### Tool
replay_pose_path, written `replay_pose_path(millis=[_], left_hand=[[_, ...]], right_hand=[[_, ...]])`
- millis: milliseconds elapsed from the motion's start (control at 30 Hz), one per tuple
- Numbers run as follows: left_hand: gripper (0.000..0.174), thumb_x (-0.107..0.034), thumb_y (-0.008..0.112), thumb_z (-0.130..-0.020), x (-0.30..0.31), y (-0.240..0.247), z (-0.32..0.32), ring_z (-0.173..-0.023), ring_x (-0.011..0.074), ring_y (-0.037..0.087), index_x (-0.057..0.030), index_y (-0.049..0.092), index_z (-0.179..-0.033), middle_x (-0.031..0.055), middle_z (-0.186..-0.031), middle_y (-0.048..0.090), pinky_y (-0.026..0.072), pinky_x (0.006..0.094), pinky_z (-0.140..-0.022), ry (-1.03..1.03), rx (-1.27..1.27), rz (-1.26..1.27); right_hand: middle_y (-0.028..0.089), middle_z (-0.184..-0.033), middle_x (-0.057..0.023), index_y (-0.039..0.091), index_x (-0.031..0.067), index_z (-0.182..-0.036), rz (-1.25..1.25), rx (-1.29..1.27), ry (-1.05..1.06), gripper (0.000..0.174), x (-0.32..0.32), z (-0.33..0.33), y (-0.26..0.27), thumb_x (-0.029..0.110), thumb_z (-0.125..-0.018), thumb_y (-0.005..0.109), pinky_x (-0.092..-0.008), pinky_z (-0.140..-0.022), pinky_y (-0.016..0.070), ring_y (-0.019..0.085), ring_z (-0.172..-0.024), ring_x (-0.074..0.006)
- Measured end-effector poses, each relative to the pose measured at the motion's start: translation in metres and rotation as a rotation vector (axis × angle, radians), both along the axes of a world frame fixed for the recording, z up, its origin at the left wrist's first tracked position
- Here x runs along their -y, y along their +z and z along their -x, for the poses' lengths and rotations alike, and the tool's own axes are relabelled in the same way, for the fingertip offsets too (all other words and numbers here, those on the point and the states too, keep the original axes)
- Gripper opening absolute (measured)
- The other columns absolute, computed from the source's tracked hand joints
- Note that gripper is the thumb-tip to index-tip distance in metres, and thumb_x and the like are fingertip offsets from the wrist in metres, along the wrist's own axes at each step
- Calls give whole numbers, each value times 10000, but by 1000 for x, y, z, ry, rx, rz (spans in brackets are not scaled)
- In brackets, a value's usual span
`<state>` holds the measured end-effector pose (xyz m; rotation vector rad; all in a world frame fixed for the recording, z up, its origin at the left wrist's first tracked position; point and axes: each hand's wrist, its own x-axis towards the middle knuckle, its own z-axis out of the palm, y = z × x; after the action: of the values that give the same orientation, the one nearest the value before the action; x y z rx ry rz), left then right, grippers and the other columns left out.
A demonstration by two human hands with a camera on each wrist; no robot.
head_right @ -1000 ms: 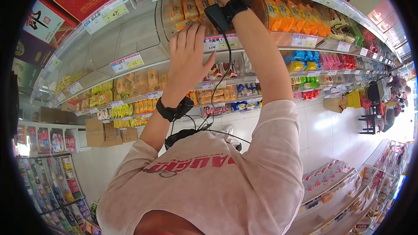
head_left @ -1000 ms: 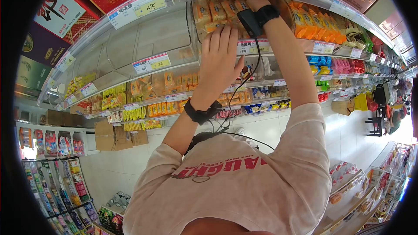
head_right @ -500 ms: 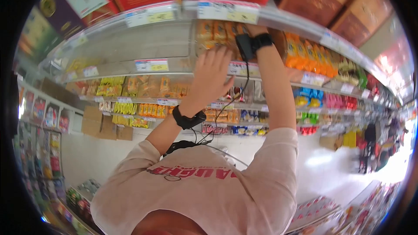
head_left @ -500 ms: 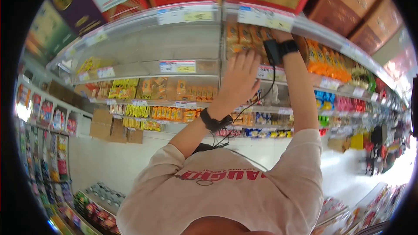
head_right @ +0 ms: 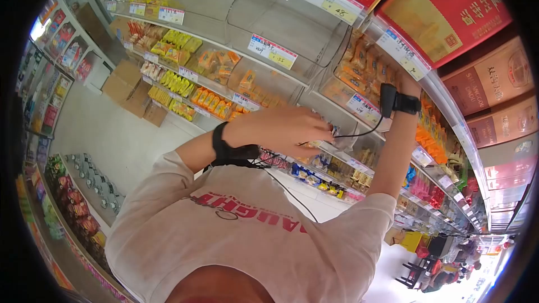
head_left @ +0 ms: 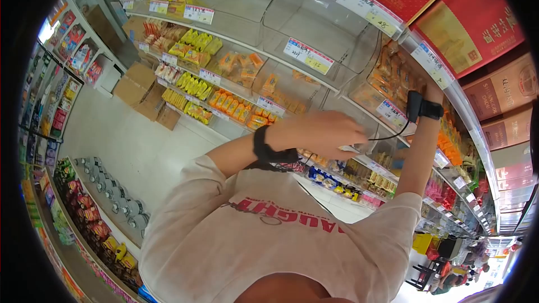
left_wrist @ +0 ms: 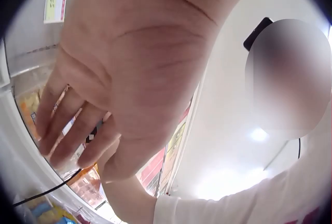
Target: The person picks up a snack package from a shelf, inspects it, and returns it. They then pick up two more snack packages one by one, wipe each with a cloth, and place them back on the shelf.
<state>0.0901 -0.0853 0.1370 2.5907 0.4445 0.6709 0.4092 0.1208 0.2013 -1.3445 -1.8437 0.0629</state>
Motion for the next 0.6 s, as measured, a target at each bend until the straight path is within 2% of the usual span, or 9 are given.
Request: replay_pose_path(millis=[100,267,300,333,400,467,500,567,600], left_hand=[[328,-260,689,-966,7,-16,32,-998,386,680,-41,674,-1210,160,-1067,703,543,487,-853,63,-9,140],[317,-263,682,-985,11,-27,90,-1014,387,684,-54,685,-1223,169,-1111,708,552,471,-864,362,53,222],[318,-262,685,-987,12,-33,101,-1021,386,686,-58,686,-1231,170,-1124,711,554,464,-868,406,63,234],[321,-255,690,-986,13,-34,112,-1028,383,687,-58,685,-1240,169,-1133,713,555,455,-875,451,86,272],[327,-240,701,-985,14,-31,132,-1042,378,691,-57,682,-1256,167,-1150,716,559,436,-888,539,149,342],[327,-222,707,-984,12,-47,152,-1053,374,694,-47,677,-1259,164,-1160,722,561,428,-887,610,211,317],[328,-213,711,-984,12,-54,160,-1058,372,696,-42,675,-1261,162,-1164,725,563,425,-887,651,240,302],[287,-176,695,-989,14,-61,179,-1042,369,704,-25,680,-1233,172,-1142,732,562,412,-879,705,300,416],[275,-165,692,-988,13,-74,187,-1031,366,707,-22,682,-1222,175,-1130,732,560,408,-874,707,347,429]], right_hand=[[727,-1199,-224,661,21,-1341,95,134,19,454,16,23,17,343,-1021,662,-399,-963,537,705,-1108,-322],[729,-1193,-228,663,21,-1338,163,393,49,451,74,70,39,346,-1026,655,-400,-960,538,708,-1104,-325],[724,-1210,-233,647,13,-1361,58,463,83,412,93,77,36,280,-1047,638,-399,-952,538,707,-1115,-316],[684,-1330,-240,622,-4,-1399,14,452,135,407,113,91,37,190,-1041,639,-410,-1017,514,670,-1222,-329],[647,-1408,-229,613,-17,-1409,-175,517,151,430,151,96,19,107,-1000,664,-422,-1098,470,614,-1323,-351],[637,-1432,-217,630,-4,-1395,125,277,203,451,212,119,14,45,-951,692,-441,-1158,428,581,-1370,-374],[652,-1417,-205,648,-10,-1367,286,240,313,452,236,137,22,11,-920,710,-447,-1149,442,598,-1355,-366],[710,-1329,-190,685,0,-1311,650,15,852,396,235,157,2,3,-915,706,-438,-1098,488,660,-1272,-347],[736,-1260,-185,698,-2,-1272,819,36,853,342,233,178,-14,26,-930,695,-431,-1052,513,689,-1211,-339]])
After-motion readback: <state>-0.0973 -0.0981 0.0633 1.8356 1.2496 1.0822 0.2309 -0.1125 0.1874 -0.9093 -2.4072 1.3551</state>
